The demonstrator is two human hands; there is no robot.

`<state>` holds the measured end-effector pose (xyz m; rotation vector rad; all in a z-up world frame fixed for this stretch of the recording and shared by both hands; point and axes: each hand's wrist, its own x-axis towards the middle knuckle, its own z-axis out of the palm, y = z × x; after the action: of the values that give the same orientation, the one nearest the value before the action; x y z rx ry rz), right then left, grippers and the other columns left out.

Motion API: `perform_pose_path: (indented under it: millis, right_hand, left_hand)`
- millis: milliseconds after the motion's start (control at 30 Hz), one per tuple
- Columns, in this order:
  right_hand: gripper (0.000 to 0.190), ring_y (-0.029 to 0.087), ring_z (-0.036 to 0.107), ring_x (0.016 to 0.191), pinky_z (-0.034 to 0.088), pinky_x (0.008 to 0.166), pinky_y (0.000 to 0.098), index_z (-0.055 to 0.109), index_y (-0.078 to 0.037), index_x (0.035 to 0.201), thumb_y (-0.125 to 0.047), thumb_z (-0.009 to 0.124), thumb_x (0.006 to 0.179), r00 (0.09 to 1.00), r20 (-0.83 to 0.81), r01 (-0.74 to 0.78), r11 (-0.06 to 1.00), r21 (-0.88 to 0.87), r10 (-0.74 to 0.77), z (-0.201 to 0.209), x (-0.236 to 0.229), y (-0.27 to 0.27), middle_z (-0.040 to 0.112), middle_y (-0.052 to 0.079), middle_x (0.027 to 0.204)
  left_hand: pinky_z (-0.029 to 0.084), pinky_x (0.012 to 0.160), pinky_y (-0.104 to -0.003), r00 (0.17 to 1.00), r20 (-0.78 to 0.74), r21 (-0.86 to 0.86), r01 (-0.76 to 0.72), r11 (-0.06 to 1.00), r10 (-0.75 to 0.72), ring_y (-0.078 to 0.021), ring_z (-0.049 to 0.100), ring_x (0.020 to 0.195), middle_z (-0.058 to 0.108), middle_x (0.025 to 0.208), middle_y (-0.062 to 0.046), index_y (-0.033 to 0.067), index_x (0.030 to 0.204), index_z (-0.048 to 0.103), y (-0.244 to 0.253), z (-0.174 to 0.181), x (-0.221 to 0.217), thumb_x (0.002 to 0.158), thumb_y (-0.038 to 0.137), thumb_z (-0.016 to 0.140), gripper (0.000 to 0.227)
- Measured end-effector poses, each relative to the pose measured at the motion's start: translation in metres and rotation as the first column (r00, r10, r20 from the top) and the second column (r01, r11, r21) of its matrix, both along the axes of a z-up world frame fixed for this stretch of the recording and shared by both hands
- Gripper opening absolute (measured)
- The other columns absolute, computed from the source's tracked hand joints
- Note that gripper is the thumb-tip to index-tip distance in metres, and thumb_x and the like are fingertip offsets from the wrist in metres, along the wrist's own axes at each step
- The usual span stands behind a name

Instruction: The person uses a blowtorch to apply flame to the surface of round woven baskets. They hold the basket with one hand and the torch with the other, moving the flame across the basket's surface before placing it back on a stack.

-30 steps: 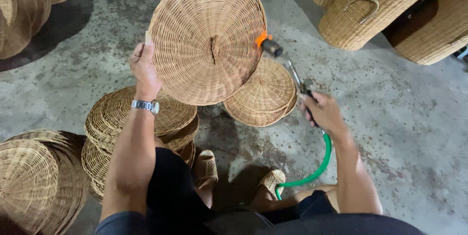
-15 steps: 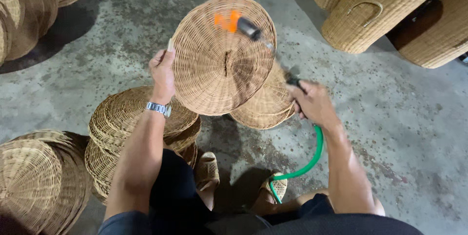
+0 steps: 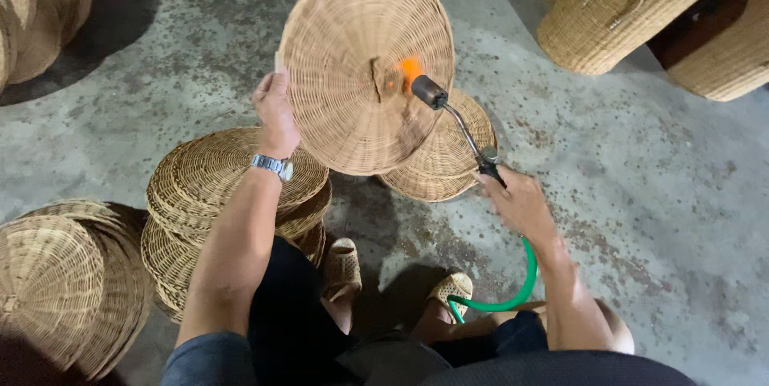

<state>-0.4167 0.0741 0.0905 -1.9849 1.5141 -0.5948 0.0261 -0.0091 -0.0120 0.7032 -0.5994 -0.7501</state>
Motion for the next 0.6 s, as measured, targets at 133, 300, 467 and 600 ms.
perform_pose_path:
  millis: [133,300,467,600]
  right_hand:
    - [0.032,0.01,0.059,0.043,0.05,0.039,0.0284,0.072,-0.014,0.103,-0.042,0.058,0.097,0.995,-0.03,-0.089,0.967,0.237,0.099,-0.02,-0.006,0.017,0.064,-0.001,0.059]
    - [0.032,0.01,0.06,0.048,0.048,0.041,0.0272,0.076,-0.008,0.099,-0.038,0.064,0.099,0.999,-0.037,-0.01,0.925,0.38,0.026,-0.026,-0.029,0.019,0.066,0.004,0.062]
    - [0.03,0.012,0.055,0.046,0.045,0.039,0.0291,0.073,-0.016,0.118,-0.033,0.06,0.097,0.984,0.157,0.066,0.989,0.129,-0.087,-0.025,-0.031,-0.008,0.063,0.005,0.062]
    - [0.029,0.01,0.059,0.047,0.051,0.041,0.0278,0.074,-0.011,0.11,-0.034,0.062,0.098,0.99,0.136,-0.066,0.989,0.13,0.048,-0.019,-0.006,-0.016,0.065,0.004,0.062]
  left_hand:
    - [0.059,0.08,-0.035,0.994,-0.111,-0.063,-0.002,0.998,-0.005,-0.0172,0.069,0.086,0.074,0.1,-0.006,0.0018,0.1,0.071,-0.012,-0.011,-0.005,0.099,0.019,0.069,0.017]
    - [0.06,0.087,-0.038,0.984,-0.174,-0.13,0.021,0.991,-0.044,-0.0207,0.071,0.092,0.074,0.105,-0.01,-0.0013,0.106,0.068,-0.002,0.001,-0.009,0.104,0.021,0.063,0.023]
    - [0.062,0.084,-0.042,0.989,-0.144,-0.038,0.03,0.999,-0.035,-0.0231,0.073,0.091,0.074,0.106,-0.011,-0.0025,0.111,0.066,0.002,0.012,-0.031,0.104,0.023,0.058,0.028]
    - [0.063,0.086,-0.044,0.967,-0.252,0.067,-0.018,0.998,0.034,-0.024,0.073,0.094,0.072,0.107,-0.011,-0.0005,0.116,0.066,-0.005,0.009,-0.062,0.104,0.021,0.059,0.026]
